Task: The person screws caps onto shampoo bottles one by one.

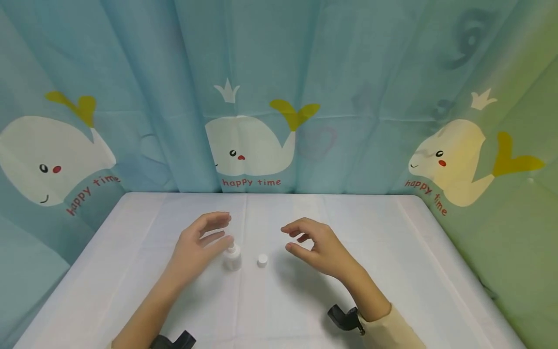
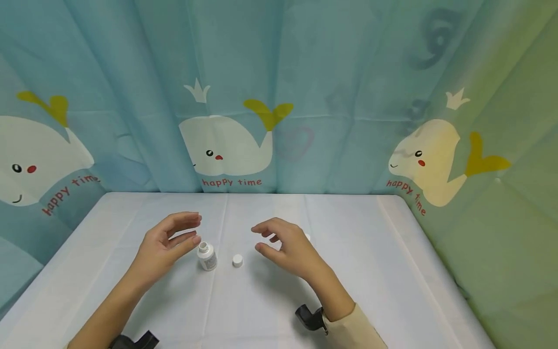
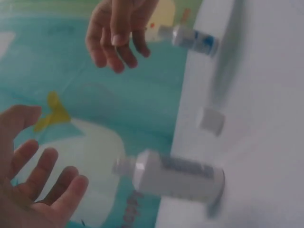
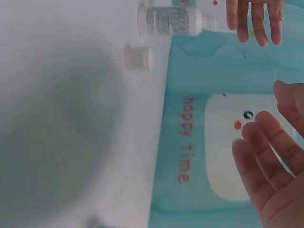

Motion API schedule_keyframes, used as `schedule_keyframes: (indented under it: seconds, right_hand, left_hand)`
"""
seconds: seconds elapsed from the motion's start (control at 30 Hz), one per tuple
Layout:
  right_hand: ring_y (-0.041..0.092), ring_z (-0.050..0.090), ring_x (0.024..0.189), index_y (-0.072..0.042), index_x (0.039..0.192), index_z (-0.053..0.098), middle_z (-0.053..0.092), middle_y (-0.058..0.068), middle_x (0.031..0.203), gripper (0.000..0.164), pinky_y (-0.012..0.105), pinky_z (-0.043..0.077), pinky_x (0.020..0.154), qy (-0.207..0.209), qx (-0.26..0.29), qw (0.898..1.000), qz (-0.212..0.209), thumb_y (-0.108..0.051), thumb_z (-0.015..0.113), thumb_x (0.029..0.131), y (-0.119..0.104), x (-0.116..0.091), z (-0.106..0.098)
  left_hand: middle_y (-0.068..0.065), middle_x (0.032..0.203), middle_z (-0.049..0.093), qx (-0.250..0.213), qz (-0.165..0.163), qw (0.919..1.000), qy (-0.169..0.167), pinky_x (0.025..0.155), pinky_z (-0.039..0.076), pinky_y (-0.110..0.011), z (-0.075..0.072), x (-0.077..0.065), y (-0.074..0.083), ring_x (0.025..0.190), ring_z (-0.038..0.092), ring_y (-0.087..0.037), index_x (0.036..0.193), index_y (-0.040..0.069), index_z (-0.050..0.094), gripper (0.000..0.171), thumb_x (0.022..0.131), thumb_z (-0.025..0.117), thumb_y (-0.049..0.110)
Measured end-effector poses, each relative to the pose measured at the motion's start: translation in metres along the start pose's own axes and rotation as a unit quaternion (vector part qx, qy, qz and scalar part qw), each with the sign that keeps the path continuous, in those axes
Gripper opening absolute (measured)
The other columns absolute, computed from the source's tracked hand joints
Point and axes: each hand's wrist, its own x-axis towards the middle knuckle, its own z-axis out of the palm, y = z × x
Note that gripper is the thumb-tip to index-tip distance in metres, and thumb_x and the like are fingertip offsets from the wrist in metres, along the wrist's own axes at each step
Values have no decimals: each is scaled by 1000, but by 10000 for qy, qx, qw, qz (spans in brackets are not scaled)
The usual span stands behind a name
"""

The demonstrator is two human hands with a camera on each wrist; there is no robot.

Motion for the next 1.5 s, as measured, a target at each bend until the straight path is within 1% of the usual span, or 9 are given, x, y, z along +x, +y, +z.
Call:
schedule_keyframes:
  seconds: [0.2,0.27,0.47,0.57,0.8,0.97,1.13,1.33,1.5]
  right_hand:
    - [11,66,103,-17,122,65,68,-6,119,32,29,56,85,-389,-183,9986,294,-15,72,90,1,9,20]
    - [14,67,103,-16,123,65,68,-6,119,33,29,56,86,-515,-164,9978,387,-16,72,91,2,11,26]
    - [25,67,106,-14,124,64,69,2,120,35,31,56,86,-719,-59,9962,480,-16,73,90,10,13,44]
    - [24,66,107,-13,125,64,69,5,121,36,33,56,88,-819,-8,9952,541,-17,74,90,13,14,52]
    - [22,65,109,-15,127,64,68,3,124,39,36,54,91,-1051,-19,9918,732,-20,74,90,17,16,65]
    - [17,63,110,-17,128,64,67,-3,125,40,31,52,93,-1206,-152,9881,944,-21,74,90,18,15,72]
    - [15,62,111,-19,128,64,66,-7,125,41,33,50,96,-1271,-288,9859,1054,-24,75,89,19,14,75]
    - [15,61,112,-21,129,63,65,-6,126,44,33,49,97,-1369,-508,9824,1167,-25,76,87,20,13,77]
    - [14,60,113,-21,131,62,65,-5,126,47,33,48,99,-1526,-661,9783,1233,-23,77,86,20,14,78]
  left_hand:
    - [-4,133,60,222,-72,9997,72,99,50,-29,-15,-9,-16,121,57,-10,133,10,57,48,89,76,16]
    - [-4,133,60,270,-115,9995,71,99,50,-30,-18,-11,-21,122,57,-12,134,8,56,49,90,75,17]
    - [-6,136,58,397,-402,9984,-68,101,49,-30,-20,-16,-38,125,56,-18,136,12,55,49,92,73,25]
    - [-7,137,57,365,-464,9981,-152,102,49,-35,-18,-19,-46,127,55,-24,136,12,54,51,91,75,24]
    - [-14,137,56,37,-572,9975,-414,100,51,-42,-11,-23,-60,125,55,-39,137,3,52,59,86,79,16]
    - [-19,135,57,-76,-644,9964,-542,100,50,-43,-5,-23,-71,124,57,-41,137,3,52,60,84,80,14]
    - [-19,133,58,-184,-757,9949,-634,98,53,-39,0,-23,-79,119,61,-39,137,7,52,61,83,80,14]
    - [-22,135,56,-280,-854,9918,-907,95,54,-34,7,-21,-82,118,61,-38,138,9,50,66,81,82,14]
    - [-20,140,52,-116,-951,9904,-996,94,54,-32,11,-17,-82,120,60,-39,141,10,48,71,80,84,16]
